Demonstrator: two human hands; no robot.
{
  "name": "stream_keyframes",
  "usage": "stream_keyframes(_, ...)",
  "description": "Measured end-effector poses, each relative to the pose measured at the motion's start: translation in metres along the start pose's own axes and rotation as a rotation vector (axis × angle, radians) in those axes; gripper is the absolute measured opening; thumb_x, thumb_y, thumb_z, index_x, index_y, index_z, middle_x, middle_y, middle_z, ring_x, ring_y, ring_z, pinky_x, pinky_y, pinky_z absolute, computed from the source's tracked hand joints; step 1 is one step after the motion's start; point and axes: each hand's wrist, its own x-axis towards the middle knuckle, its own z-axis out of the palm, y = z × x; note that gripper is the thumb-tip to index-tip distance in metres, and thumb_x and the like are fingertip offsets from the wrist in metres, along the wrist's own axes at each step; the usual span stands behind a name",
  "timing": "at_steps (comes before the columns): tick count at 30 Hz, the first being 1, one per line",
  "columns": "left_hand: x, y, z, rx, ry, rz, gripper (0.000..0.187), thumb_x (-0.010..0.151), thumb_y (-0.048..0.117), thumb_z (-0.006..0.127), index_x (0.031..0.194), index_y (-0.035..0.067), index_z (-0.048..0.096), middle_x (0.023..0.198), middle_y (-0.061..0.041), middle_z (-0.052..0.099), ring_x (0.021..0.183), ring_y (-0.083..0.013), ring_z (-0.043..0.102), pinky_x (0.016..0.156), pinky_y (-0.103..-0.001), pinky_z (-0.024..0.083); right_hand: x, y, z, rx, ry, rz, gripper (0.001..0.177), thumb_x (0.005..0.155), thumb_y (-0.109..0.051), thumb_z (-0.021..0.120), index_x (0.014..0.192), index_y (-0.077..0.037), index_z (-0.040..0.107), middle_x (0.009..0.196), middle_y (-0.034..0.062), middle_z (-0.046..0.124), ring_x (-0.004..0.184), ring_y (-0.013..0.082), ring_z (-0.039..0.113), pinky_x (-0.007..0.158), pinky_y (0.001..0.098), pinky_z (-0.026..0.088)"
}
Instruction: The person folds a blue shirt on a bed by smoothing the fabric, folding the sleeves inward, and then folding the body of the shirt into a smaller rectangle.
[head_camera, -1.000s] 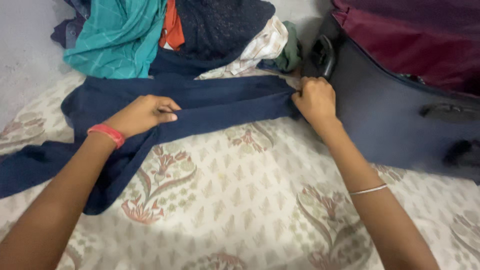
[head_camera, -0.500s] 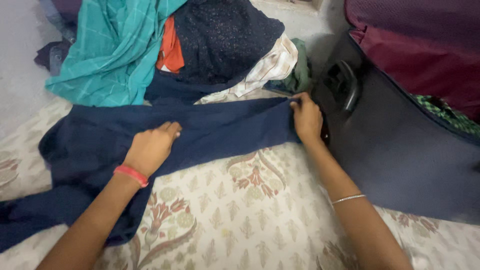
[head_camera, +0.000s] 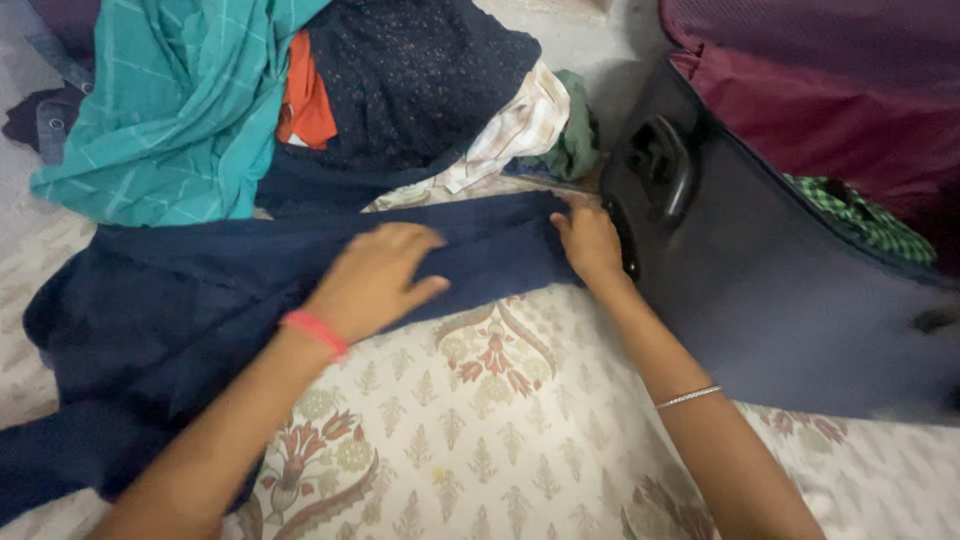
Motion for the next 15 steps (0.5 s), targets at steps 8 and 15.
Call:
stream_keyframes(8,0.01,0.023,0.092,-0.026,-0.05,-0.011,0.076,0.095,0.047,0.06,0.151,-0.001,0.04,0.158,-0.018,0.041,0.149,-0.0324,0.033,0.119,-0.047,0.027,-0.052,-0.035,-0.083,-0.27,-0.31,0.094,0.064,0.08,-0.026,0.082,0.134,-0.004,0.056,0.118,0.023,0.068,0.104,0.0414,0.069,0.084,0.0503,0.057)
stream_keyframes(15,0.005,0.022,0.095,-0.042,-0.096,-0.053,0.074,0.099,0.051,0.05,0.154,0.002,0.038,0.161,-0.015,0.037,0.151,-0.0291,0.029,0.121,-0.046,0.022,-0.051,-0.021,-0.061,-0.371,-0.356,0.056,0.051,0.081,-0.011,0.078,0.127,-0.005,0.058,0.103,0.0226,0.074,0.097,0.0399,0.074,0.082,0.049,0.059)
